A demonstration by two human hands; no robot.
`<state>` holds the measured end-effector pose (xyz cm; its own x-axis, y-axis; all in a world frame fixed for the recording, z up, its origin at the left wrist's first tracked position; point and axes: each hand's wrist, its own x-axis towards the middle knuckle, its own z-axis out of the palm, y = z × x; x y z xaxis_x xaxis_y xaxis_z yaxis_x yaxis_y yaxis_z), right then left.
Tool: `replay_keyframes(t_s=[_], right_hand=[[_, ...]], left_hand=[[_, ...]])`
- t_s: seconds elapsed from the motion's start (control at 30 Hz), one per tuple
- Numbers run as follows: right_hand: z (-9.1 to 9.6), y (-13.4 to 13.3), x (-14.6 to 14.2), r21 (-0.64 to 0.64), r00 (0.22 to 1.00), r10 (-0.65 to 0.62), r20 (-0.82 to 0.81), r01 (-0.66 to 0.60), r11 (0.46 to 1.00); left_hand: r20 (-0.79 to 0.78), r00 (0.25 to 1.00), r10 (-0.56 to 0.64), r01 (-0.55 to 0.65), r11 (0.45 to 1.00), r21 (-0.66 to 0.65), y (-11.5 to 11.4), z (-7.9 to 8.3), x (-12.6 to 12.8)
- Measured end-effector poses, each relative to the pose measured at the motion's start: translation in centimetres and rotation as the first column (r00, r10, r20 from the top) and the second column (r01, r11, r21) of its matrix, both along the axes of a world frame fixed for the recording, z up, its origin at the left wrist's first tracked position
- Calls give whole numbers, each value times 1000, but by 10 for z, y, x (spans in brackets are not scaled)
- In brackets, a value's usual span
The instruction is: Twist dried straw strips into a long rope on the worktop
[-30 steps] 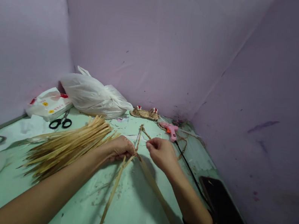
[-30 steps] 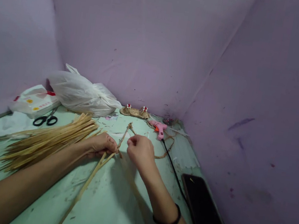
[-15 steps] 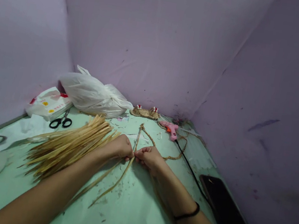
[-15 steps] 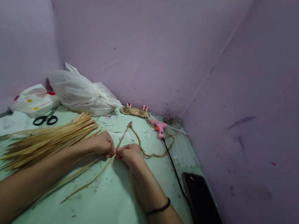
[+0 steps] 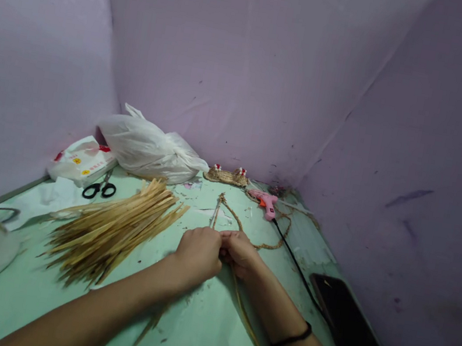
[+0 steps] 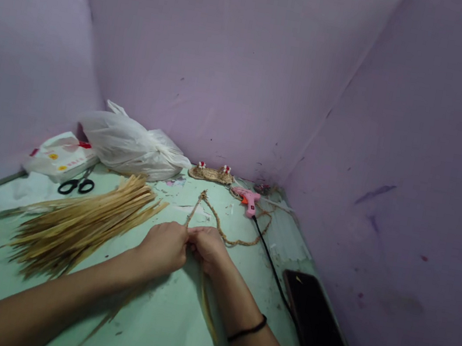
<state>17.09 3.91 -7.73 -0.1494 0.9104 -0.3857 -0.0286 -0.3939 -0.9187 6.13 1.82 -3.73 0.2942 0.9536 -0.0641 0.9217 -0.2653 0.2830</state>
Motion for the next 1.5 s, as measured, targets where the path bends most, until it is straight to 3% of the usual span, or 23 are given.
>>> replay_keyframes(t_s=[0.1,0.17,0.23,0.33,0.4,0.47,0.53,0.6,0.7,0.8,0.97,1.13,1.23,1.37,1.43,1.5], right_hand=[[2,-2,2,15,999,29,-19,-29,999],[3,-2,4,22,998,55,-42,-54,998],[4,-3,6,22,994,84,-67,-83,996],[5,-3,7,33,991,109,-73,-107,994],[5,-2,8,37,991,115,-69,-113,993],[5,-1,9,34,992,118,-33,-117,993],[4,1,11,67,989,120,82,-126,990],[3,1,12,146,949,115,295,-163,976],[5,-2,11,314,753,18,657,-296,902],[12,-8,8,375,527,-122,841,-404,835],[29,-23,-2,258,255,-169,952,-370,892],[43,-38,-18,211,151,-162,975,-415,885],[43,-44,-24,211,146,-163,976,-447,869],[44,-39,-15,204,237,-99,966,-471,858],[46,-30,-4,225,368,-62,928,-419,880],[45,-20,7,289,575,-95,813,-256,922]], left_hand=[[98,995,3,15,983,-181,14,10,-14],[250,954,163,-79,946,-315,25,14,-23],[428,835,346,-137,884,-448,34,12,-27],[563,658,500,10,742,-671,41,0,-24],[564,624,541,135,637,-759,42,-9,-20],[544,634,549,169,588,-791,42,-14,-17],[515,682,518,116,620,-776,41,-14,-15],[455,763,458,17,691,-723,39,-12,-14],[383,846,371,-115,829,-548,35,-14,-12],[452,837,308,-131,915,-381,35,-25,-10],[601,682,416,-98,867,-489,31,-32,-3],[575,599,557,-58,747,-662,28,-16,-6],[552,629,547,41,686,-727,32,-12,-14],[582,690,430,64,765,-641,37,-14,-22],[583,711,392,100,765,-636,38,-15,-24],[597,709,376,146,750,-645,40,-16,-26]])
